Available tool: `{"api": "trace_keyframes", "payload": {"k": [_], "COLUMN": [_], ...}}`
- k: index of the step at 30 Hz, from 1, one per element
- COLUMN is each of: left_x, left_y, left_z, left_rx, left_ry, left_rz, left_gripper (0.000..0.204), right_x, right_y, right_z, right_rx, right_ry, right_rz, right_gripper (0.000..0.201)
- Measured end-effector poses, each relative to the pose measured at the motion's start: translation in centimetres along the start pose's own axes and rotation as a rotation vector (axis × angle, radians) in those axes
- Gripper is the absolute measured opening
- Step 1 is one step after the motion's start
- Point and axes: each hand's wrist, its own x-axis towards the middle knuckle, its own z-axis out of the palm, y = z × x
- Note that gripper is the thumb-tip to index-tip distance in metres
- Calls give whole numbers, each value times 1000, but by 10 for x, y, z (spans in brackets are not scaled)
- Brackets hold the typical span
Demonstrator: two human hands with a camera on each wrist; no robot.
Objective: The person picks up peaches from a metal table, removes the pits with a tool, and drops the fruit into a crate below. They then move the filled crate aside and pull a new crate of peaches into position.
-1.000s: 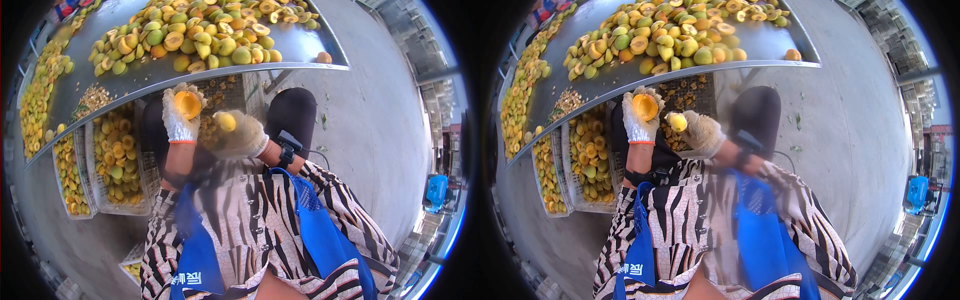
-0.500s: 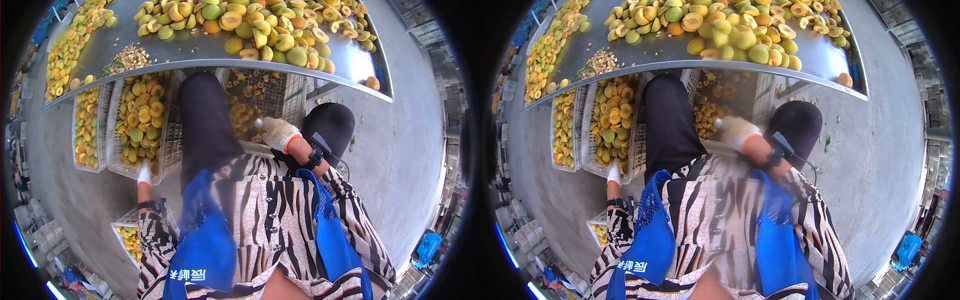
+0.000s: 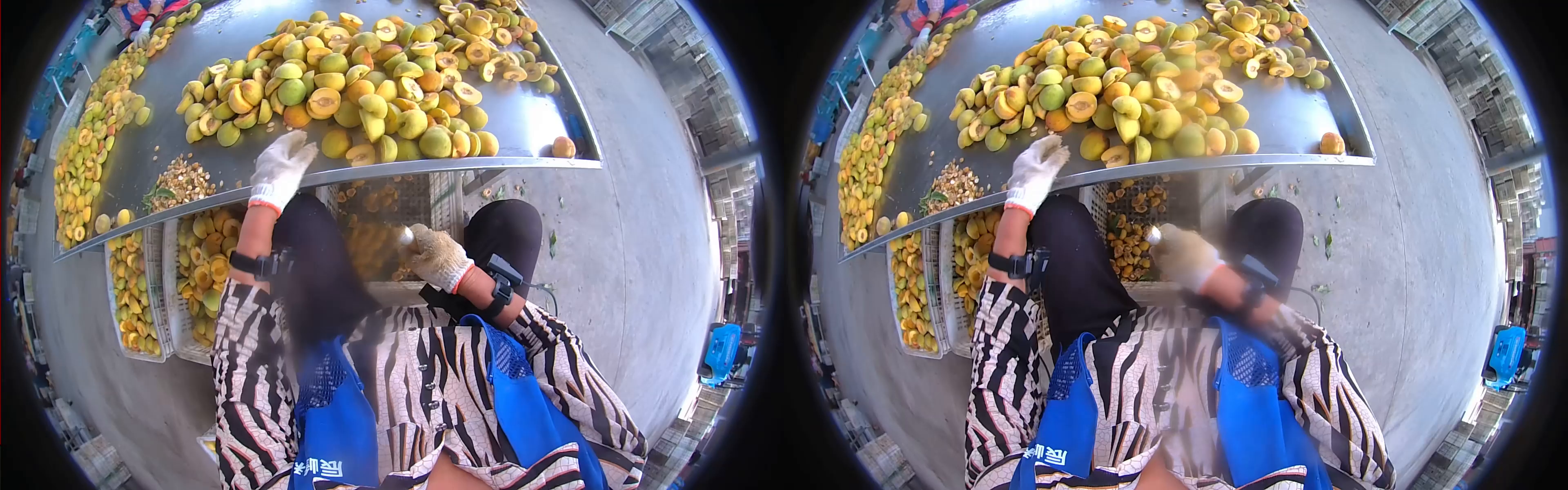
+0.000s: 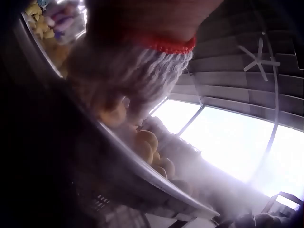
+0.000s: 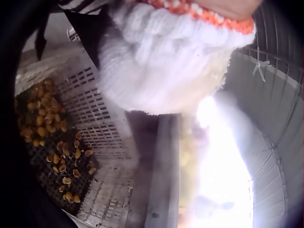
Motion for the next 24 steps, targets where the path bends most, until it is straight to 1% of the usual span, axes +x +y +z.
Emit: {"api": "trace_keyframes", "payload": {"k": [1, 2, 3, 5, 8, 11, 13, 14, 15, 17, 18, 20, 21, 22, 24], "left_x": [19, 24, 38, 50, 53, 59, 42, 34, 20, -21, -37, -64, -74, -83, -96], "left_y": [6, 25, 11, 13, 24, -19, -28, -34, -27, 7, 17, 29, 32, 35, 43], "left_z": [17, 26, 43, 56, 48, 40, 29, 23, 19, 11, 12, 26, 33, 39, 49], "left_rx": [237, 401, 462, 619, 663, 318, -595, -927, -1228, -1559, -1618, -1720, -1727, -1751, -1764], "left_ry": [-86, -146, -175, -196, -283, -82, -96, -95, -134, -301, -292, -242, -267, -242, -198], "left_rz": [16, 30, 143, 242, 227, 241, -83, -123, -77, -132, -215, -368, -370, -379, -393], "left_gripper": [57, 61, 61, 61, 62, 53, 40, 33, 37, 43, 46, 50, 51, 50, 47], "right_x": [-3, -6, -9, -15, -19, -23, -24, -23, -20, -10, -12, -5, -1, -1, 2], "right_y": [-3, -5, -7, -8, -3, -15, -23, -25, -27, -32, -44, -63, -71, -80, -83], "right_z": [-2, -5, -10, -15, -11, -22, -31, -33, -34, -33, -37, -37, -37, -39, -34], "right_rx": [23, 45, 66, 86, 128, 141, 239, 287, 270, 234, 261, 118, 46, 29, -8], "right_ry": [5, 12, 21, 39, 28, 21, 108, 150, 166, 194, 194, 154, 131, 82, 73], "right_rz": [10, 19, 27, 43, 53, 85, 105, 113, 96, 65, 49, 36, 31, 34, -70], "right_gripper": [26, 26, 25, 25, 26, 22, 23, 23, 23, 23, 24, 26, 26, 27, 25]}}
